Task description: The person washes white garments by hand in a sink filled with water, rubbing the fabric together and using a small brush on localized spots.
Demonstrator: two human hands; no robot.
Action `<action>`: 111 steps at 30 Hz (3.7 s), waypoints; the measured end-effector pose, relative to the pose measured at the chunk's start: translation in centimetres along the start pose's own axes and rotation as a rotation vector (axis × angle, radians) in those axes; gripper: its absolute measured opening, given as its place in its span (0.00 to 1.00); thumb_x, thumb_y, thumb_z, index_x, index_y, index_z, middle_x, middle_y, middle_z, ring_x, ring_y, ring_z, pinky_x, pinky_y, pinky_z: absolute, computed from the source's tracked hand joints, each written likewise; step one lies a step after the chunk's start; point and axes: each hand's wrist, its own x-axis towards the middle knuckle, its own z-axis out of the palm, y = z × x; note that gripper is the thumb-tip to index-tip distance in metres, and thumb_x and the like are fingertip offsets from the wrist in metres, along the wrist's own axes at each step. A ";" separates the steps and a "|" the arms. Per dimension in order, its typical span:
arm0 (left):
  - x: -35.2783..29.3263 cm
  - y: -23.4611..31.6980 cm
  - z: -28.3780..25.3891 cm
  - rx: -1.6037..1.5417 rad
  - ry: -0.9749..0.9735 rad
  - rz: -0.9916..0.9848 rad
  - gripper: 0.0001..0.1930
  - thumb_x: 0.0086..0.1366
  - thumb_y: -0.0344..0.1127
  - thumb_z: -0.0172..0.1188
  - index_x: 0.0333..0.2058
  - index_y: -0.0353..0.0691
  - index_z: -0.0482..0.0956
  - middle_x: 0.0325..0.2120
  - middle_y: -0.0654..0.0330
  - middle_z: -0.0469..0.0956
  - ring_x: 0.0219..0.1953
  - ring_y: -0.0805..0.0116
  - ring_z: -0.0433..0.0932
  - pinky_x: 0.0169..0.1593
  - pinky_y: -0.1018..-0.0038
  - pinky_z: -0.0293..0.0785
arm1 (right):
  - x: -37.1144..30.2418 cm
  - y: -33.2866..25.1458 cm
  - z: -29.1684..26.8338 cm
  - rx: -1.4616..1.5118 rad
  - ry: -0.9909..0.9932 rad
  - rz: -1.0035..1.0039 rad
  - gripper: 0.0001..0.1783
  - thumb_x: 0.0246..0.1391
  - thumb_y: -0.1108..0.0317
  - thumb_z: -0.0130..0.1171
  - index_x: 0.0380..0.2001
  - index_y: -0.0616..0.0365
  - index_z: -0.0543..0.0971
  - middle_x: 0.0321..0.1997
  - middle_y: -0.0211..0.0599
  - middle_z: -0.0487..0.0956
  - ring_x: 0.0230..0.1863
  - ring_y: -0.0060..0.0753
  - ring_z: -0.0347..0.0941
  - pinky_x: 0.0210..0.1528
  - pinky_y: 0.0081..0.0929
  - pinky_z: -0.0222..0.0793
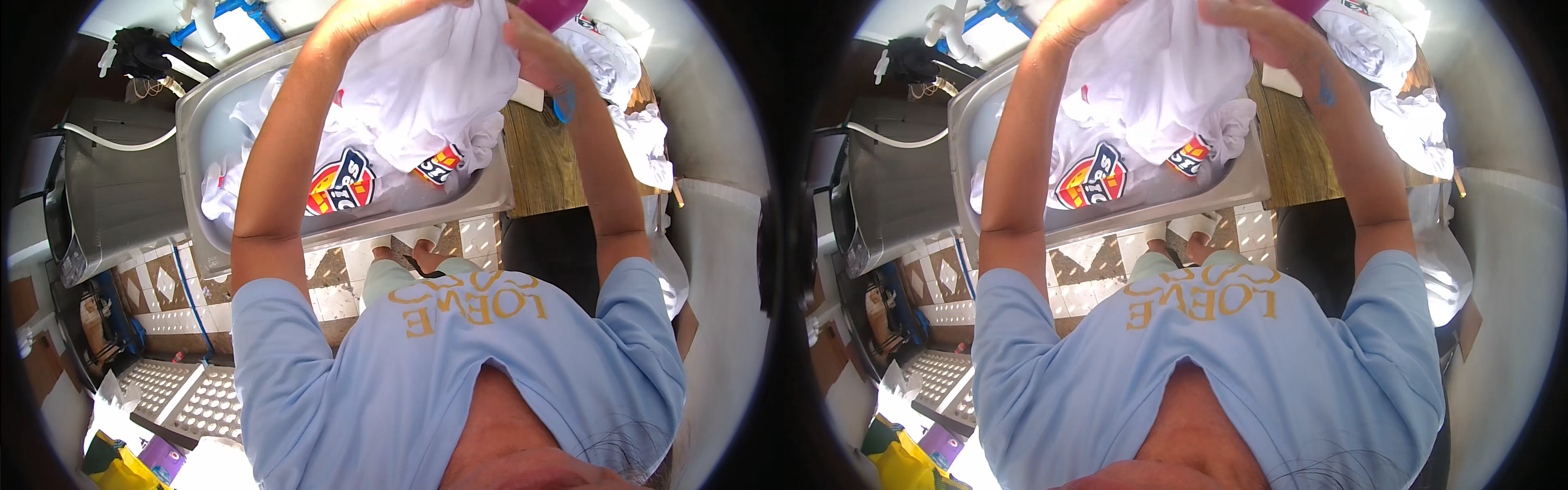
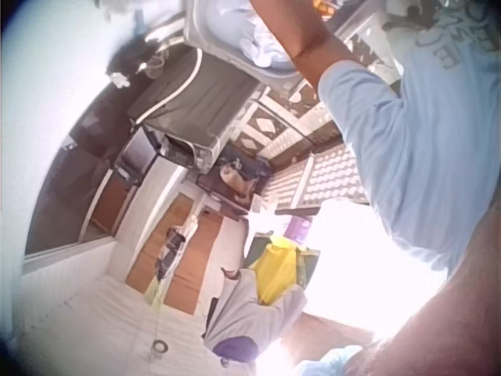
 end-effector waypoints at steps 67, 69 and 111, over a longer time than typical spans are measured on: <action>-3.8 -22.3 11.1 0.117 0.312 -0.165 0.20 0.49 0.34 0.61 0.43 0.36 0.74 0.36 0.51 0.76 0.41 0.50 0.76 0.46 0.62 0.71 | 7.3 26.2 1.1 0.184 0.996 0.230 0.31 0.49 0.50 0.61 0.49 0.62 0.70 0.46 0.47 0.76 0.46 0.45 0.74 0.46 0.39 0.72; -2.6 -18.8 13.8 0.054 0.418 -0.157 0.18 0.47 0.35 0.61 0.39 0.38 0.76 0.33 0.53 0.77 0.38 0.51 0.76 0.42 0.62 0.72 | 6.9 27.1 -0.8 0.554 0.878 0.239 0.30 0.49 0.50 0.61 0.48 0.61 0.71 0.45 0.43 0.76 0.44 0.45 0.75 0.45 0.39 0.72; -6.2 -19.4 11.0 0.967 0.314 -0.013 0.18 0.59 0.54 0.58 0.44 0.54 0.78 0.48 0.59 0.67 0.52 0.52 0.63 0.48 0.47 0.58 | 0.5 24.8 0.8 -1.267 -0.171 0.612 0.30 0.46 0.62 0.57 0.52 0.65 0.67 0.42 0.57 0.77 0.46 0.53 0.74 0.47 0.46 0.69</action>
